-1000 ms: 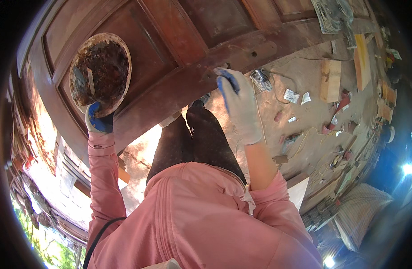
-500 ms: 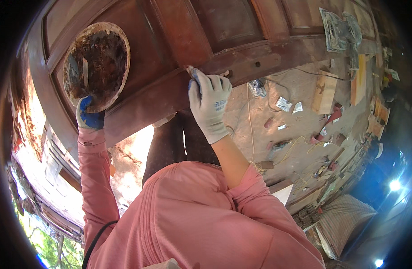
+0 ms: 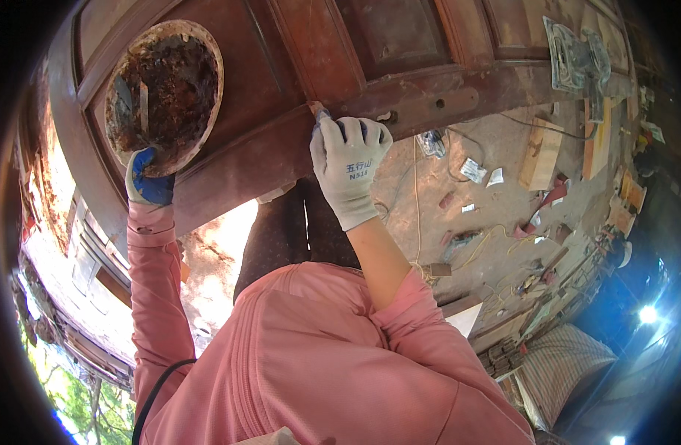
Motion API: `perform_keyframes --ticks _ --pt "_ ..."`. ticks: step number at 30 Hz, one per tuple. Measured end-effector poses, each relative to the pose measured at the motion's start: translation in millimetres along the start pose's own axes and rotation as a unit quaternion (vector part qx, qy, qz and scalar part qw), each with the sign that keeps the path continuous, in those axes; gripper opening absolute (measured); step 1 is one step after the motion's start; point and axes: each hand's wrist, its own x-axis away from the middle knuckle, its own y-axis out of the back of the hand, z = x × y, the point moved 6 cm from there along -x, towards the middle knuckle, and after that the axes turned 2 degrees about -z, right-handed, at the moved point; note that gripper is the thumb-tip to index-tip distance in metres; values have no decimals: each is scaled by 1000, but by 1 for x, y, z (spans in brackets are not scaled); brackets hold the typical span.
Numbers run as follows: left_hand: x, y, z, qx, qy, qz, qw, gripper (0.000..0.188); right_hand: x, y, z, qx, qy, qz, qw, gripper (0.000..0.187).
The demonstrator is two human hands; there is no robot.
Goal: The person uses a putty knife to apply a dark brown filler from a bucket onto the grooves and edges of a wooden door. They repeatedly scoop the filler and carefully spread it into the recessed areas of the door surface.
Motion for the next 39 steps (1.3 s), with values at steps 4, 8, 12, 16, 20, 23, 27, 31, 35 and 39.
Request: perform_keyframes --ticks 4,8,12,16,20,23,27,31,35,39 --pt "1 -5 2 13 9 -15 1000 12 0 3 2 17 16 24 999 20" --pt "5 -10 3 12 23 -4 1000 10 0 5 -2 -11 -26 8 1000 21" --pt "6 -8 3 1 28 -30 999 9 -5 5 3 10 -20 33 999 22" --pt "3 -7 3 7 27 9 1000 11 -4 9 3 -18 -40 31 999 21" --pt "-1 4 4 4 19 18 1000 11 -10 14 -8 -71 -103 16 992 20" --pt "-4 7 5 11 25 46 999 11 -13 16 -4 -48 -90 39 994 20" --pt "-6 6 7 23 44 71 996 12 -14 15 7 -7 -36 54 998 23" --pt "-5 8 7 26 49 67 996 13 -12 14 8 15 -27 79 996 22" --pt "-4 3 8 30 41 75 996 13 -14 21 1 -22 -60 93 994 22" --pt "2 -7 8 32 48 57 997 12 -17 19 6 -18 -34 98 994 23"
